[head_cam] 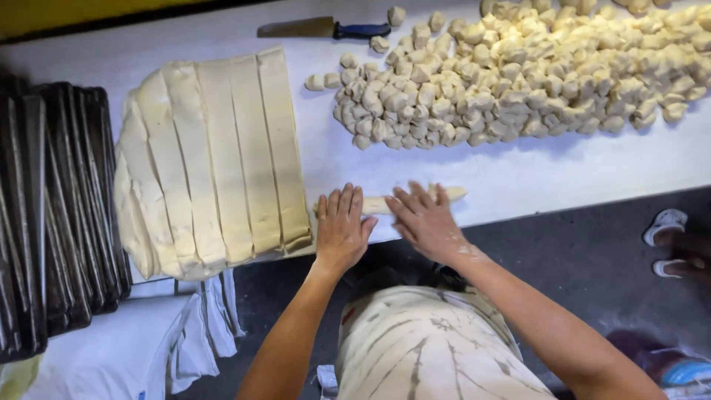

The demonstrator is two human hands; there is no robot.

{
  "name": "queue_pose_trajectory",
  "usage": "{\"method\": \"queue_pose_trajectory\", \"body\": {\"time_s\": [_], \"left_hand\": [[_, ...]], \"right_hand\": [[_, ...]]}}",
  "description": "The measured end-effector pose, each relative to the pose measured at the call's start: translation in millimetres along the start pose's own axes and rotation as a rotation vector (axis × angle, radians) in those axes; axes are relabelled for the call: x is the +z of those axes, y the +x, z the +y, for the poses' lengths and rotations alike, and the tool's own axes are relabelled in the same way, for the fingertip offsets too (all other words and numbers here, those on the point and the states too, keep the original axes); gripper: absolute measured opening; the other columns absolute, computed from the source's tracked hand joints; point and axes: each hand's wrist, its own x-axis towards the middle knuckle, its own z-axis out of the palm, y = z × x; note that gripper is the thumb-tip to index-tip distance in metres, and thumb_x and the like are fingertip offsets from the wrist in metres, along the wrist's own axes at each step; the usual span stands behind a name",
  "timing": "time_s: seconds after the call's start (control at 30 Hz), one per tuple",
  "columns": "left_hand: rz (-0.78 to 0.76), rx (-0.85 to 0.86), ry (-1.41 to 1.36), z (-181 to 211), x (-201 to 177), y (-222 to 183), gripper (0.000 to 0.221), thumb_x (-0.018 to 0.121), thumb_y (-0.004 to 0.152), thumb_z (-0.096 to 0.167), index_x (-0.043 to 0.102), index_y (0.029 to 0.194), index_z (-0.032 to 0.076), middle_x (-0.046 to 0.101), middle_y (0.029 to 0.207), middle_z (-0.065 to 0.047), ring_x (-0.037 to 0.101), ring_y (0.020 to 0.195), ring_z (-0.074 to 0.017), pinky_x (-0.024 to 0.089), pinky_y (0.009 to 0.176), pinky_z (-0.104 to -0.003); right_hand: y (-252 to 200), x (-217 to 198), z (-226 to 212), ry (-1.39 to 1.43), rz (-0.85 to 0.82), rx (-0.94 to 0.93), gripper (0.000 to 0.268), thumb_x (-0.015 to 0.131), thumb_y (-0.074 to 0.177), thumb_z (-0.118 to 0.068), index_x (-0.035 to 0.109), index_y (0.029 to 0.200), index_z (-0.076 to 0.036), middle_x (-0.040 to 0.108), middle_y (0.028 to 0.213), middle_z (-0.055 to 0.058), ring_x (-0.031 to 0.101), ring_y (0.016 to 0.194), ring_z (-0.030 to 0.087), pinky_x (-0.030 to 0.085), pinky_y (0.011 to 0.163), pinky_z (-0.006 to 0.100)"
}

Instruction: Rapidly pinching off small, uniform pieces of dough from long strips and accumulating them in a pile on a work surface.

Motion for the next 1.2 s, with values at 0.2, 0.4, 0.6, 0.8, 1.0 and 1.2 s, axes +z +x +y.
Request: {"method": "queue_pose_trajectory", "body": {"time_s": [0.2, 0.4, 0.6, 0.8, 1.0, 1.2], "left_hand": [[0.024, 0.157, 0.003, -29.3, 53.8, 3.6, 0.053, 0.072, 0.082, 0.054, 0.062, 0.115, 0.014, 0.054, 0.093, -0.003, 0.059, 0.085, -0.0269, 0.050, 0.074, -0.044], [-0.112, 0.090, -0.013, -3.5, -20.3, 12.2, 0.106, 0.092, 0.051, 0.060, 0.057, 0.135, 0.004, 0.060, 0.119, -0.020, 0.057, 0.113, -0.0411, 0.040, 0.103, -0.062], [-0.181, 0.122, -0.309, 109.2, 88.8, 64.4, 0.057, 0.089, 0.068, 0.022, 0.063, 0.116, 0.004, 0.054, 0.106, -0.012, 0.055, 0.101, -0.0344, 0.044, 0.087, -0.050], [-0.244, 0.042, -0.511, 89.2, 47.4, 67.4, 0.034, 0.079, 0.081, 0.023, 0.060, 0.107, 0.012, 0.051, 0.102, -0.006, 0.057, 0.098, -0.0344, 0.047, 0.081, -0.051], [-0.140, 0.001, -0.519, 109.1, 35.8, 64.5, 0.026, 0.067, 0.084, 0.009, 0.058, 0.108, 0.003, 0.055, 0.096, -0.016, 0.059, 0.096, -0.0395, 0.046, 0.083, -0.048], [-0.555, 0.018, -0.321, 119.9, 64.1, 101.3, 0.022, 0.052, 0.093, 0.020, 0.072, 0.090, 0.012, 0.075, 0.085, -0.011, 0.076, 0.088, -0.0345, 0.057, 0.074, -0.049]], "right_hand": [[-30.2, 35.5, 89.2, 0.219, 0.123, 0.319, 0.044, 0.075, 0.088, -0.010, 0.068, 0.131, -0.017, 0.063, 0.115, 0.006, 0.065, 0.113, 0.037, 0.058, 0.091, 0.047], [-44.2, 28.7, 96.5, 0.611, 0.185, 0.437, 0.071, 0.089, 0.075, -0.011, 0.061, 0.140, -0.001, 0.055, 0.121, 0.020, 0.064, 0.112, 0.047, 0.059, 0.092, 0.050], [-47.6, 26.7, 87.6, 0.519, 0.117, 0.452, 0.040, 0.074, 0.088, -0.007, 0.069, 0.128, -0.007, 0.059, 0.109, 0.019, 0.068, 0.098, 0.045, 0.060, 0.080, 0.049], [-24.7, -27.4, 25.6, 0.928, 0.121, 0.757, 0.049, 0.039, 0.110, -0.057, 0.066, 0.126, -0.020, 0.069, 0.105, 0.025, 0.069, 0.104, 0.041, 0.055, 0.085, 0.050], [-5.3, 21.5, 41.0, 0.787, 0.239, 0.744, 0.043, 0.044, 0.109, -0.038, 0.063, 0.093, -0.003, 0.065, 0.072, 0.028, 0.068, 0.073, 0.039, 0.050, 0.059, 0.047], [-22.5, 28.0, 100.1, 0.898, 0.011, 0.636, 0.026, 0.050, 0.099, -0.026, 0.067, 0.088, -0.010, 0.059, 0.062, 0.008, 0.058, 0.057, 0.021, 0.047, 0.051, 0.034]]}}
